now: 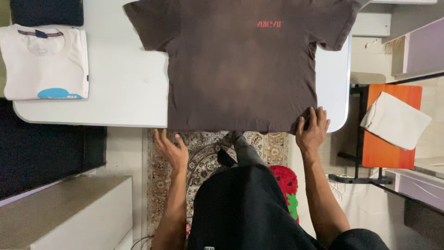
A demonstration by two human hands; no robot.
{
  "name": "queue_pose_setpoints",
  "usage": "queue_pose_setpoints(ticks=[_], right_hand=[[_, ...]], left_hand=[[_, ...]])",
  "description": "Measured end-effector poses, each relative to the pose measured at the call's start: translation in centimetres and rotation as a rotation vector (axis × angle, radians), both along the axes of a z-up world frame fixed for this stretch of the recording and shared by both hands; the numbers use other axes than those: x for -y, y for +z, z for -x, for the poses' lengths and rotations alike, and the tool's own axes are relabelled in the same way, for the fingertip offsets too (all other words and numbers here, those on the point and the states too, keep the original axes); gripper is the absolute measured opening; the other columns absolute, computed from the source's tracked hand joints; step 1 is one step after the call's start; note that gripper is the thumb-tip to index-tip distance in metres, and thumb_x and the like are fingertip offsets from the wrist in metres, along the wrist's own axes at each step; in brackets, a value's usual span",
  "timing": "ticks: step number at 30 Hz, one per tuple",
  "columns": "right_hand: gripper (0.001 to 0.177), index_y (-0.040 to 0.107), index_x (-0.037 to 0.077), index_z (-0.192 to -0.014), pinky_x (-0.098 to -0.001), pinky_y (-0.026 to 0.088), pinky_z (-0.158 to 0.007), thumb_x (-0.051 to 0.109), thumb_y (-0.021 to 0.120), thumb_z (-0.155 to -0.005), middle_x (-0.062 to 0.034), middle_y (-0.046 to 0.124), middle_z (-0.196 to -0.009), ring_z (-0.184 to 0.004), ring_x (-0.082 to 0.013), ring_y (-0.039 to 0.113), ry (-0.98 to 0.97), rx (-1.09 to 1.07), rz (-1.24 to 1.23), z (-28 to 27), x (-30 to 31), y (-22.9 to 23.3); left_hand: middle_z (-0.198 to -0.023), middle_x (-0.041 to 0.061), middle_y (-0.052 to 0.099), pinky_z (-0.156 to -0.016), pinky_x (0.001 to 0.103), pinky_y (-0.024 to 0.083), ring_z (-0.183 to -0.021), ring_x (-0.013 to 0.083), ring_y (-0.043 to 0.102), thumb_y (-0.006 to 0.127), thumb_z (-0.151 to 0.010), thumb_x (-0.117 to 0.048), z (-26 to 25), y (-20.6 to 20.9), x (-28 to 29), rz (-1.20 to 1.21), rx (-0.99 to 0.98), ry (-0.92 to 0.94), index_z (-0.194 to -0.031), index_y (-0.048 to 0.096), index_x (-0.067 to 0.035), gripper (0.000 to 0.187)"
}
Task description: The person spreads a brown t-shirt on a table, smooths the fabric by hand, and folds the sleeves and sides inward before turning the shirt over to show the back design.
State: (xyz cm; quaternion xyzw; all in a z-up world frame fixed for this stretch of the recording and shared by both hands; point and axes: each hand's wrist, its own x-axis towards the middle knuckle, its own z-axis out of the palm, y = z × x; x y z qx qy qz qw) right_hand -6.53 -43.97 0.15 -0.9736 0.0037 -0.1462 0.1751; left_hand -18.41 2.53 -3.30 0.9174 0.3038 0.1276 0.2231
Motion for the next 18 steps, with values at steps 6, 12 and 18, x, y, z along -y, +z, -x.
queue_pose_setpoints(ticks=[6, 12, 18], right_hand=[[0.013, 0.063, 0.005, -0.114, -0.0459, 0.052, -0.11, 0.005, 0.07, -0.103, -0.0159, 0.058, -0.124, -0.124, -0.031, 0.058, -0.336, 0.209, -0.335, 6.8, 3.2, -4.8], [0.045, 0.046, 0.008, -0.122, -0.0391, 0.053, -0.102, -0.009, 0.069, -0.086, -0.0081, 0.056, -0.122, -0.12, -0.0222, 0.06, -0.416, 0.122, -1.192, 5.1, 3.6, -7.3], [0.056, 0.043, 0.006, -0.127, -0.0345, 0.053, -0.098, -0.008, 0.075, -0.084, -0.0074, 0.059, -0.122, -0.116, -0.018, 0.061, -0.31, -0.039, -1.257, 5.1, 2.5, -8.7]], left_hand=[[-0.157, 0.022, 0.036, -0.115, 0.058, 0.034, -0.142, 0.0398, 0.037, 0.082, -0.083, -0.029, 0.1, -3.2, -2.2, 0.56, -0.085, 0.233, -0.15, 0.039, -0.007, 0.082], [-0.129, 0.017, 0.065, -0.104, 0.046, 0.045, -0.118, 0.031, 0.06, 0.087, -0.08, -0.029, -0.6, -6.2, -3.0, 0.803, -0.037, 0.145, -0.13, 0.059, -0.003, 0.063], [-0.107, 0.009, 0.074, -0.086, 0.039, 0.05, -0.096, 0.0221, 0.066, 0.083, -0.086, -0.029, 3.1, -6.7, -1.0, 0.734, 0.034, 0.011, -0.114, 0.068, -0.002, 0.042]])
